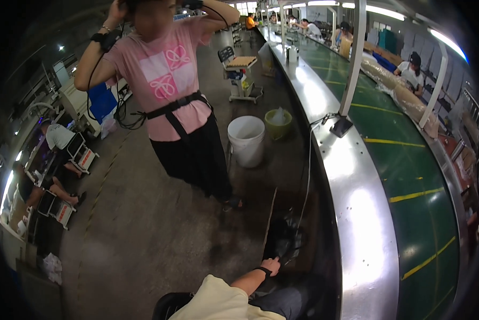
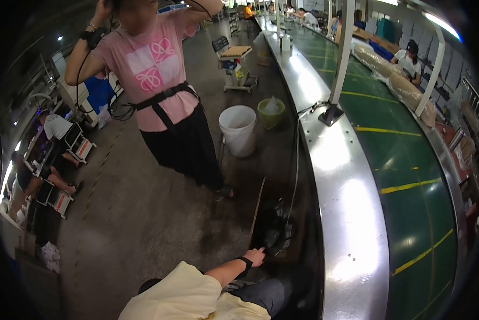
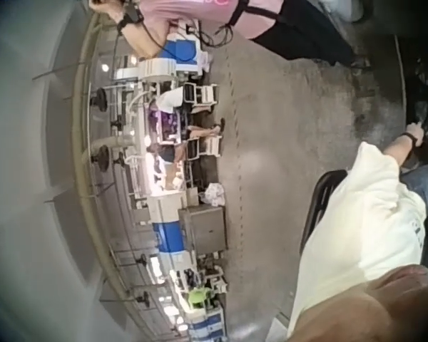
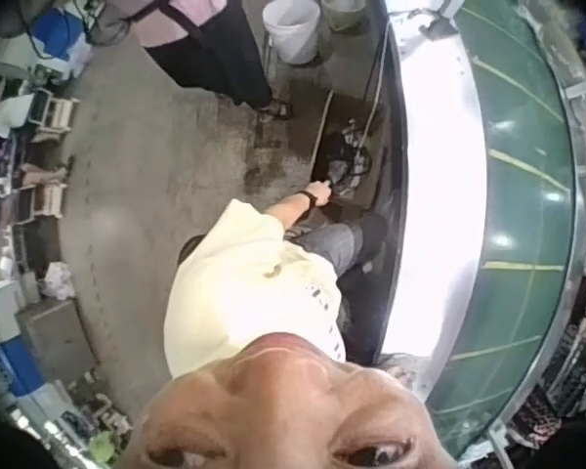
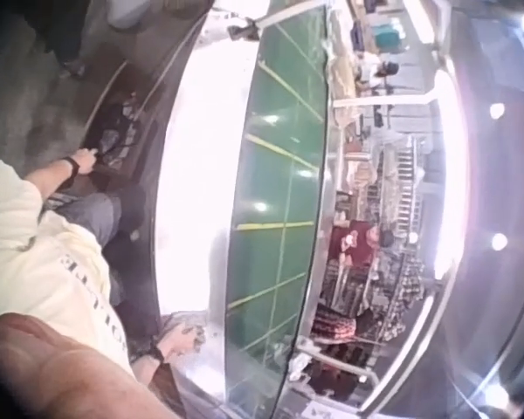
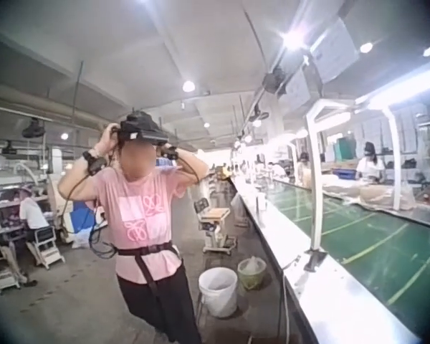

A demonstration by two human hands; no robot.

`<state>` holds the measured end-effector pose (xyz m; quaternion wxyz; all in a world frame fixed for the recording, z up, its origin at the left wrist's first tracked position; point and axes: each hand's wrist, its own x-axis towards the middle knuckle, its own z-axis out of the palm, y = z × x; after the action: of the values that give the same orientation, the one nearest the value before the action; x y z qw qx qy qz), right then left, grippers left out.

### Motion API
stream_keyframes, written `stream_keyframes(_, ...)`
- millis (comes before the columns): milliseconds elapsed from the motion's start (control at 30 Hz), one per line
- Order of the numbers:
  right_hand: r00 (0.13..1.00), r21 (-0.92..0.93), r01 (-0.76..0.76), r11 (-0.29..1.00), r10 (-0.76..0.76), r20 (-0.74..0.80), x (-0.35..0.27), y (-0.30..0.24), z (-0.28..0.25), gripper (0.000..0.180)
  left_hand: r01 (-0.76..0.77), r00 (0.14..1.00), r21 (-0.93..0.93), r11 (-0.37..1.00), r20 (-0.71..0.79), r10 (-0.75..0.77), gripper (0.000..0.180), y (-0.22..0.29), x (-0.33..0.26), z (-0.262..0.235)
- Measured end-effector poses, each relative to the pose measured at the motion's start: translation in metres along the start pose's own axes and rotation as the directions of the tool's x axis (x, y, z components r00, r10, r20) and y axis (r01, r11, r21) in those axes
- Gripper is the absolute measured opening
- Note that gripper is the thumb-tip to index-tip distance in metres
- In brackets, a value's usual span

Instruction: Wiping down a conveyor belt surface and interacting with coworkers in a manufacturing environment.

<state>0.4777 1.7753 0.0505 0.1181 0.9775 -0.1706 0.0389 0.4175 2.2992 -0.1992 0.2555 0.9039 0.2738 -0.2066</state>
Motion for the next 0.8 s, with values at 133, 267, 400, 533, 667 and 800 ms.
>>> stream_keyframes(133, 0.949, 0.092, 0.284, 0.954, -0.267, -0.166, 0.002, -0.069, 0.015, 0.046, -0.026, 0.999, 0.053, 0.998, -0.016, 0.027, 0.027, 0.004, 0.011, -0.015)
stream_keyframes(267, 0.867, 0.062, 0.436, 0.898, -0.401, -0.296, 0.012, -0.135, 0.01, 0.044, -0.029, 0.999, 0.091, 0.995, 0.016, 0.028, 0.028, 0.018, 0.019, -0.03)
stream_keyframes(400, 0.872, 0.156, 0.413, 0.897, -0.34, -0.351, 0.016, -0.148, 0.014, 0.042, -0.104, 0.994, 0.101, 0.989, 0.052, 0.099, 0.029, 0.031, 0.011, -0.042)
stream_keyframes(533, 0.828, 0.159, 0.47, 0.868, -0.372, -0.42, 0.021, -0.155, 0.023, 0.043, -0.025, 0.999, 0.133, 0.991, 0.045, 0.019, 0.03, 0.023, -0.008, -0.036)
stream_keyframes(667, 0.867, 0.202, 0.419, 0.885, -0.324, -0.379, 0.011, -0.15, 0.009, 0.043, -0.042, 0.997, 0.174, 0.984, 0.066, 0.031, 0.031, 0.03, 0.0, -0.036)
stream_keyframes(800, 0.852, 0.199, 0.432, 0.88, -0.326, -0.409, 0.01, -0.151, 0.008, 0.041, -0.046, 0.997, 0.19, 0.981, 0.074, 0.032, 0.031, 0.035, 0.004, -0.03)
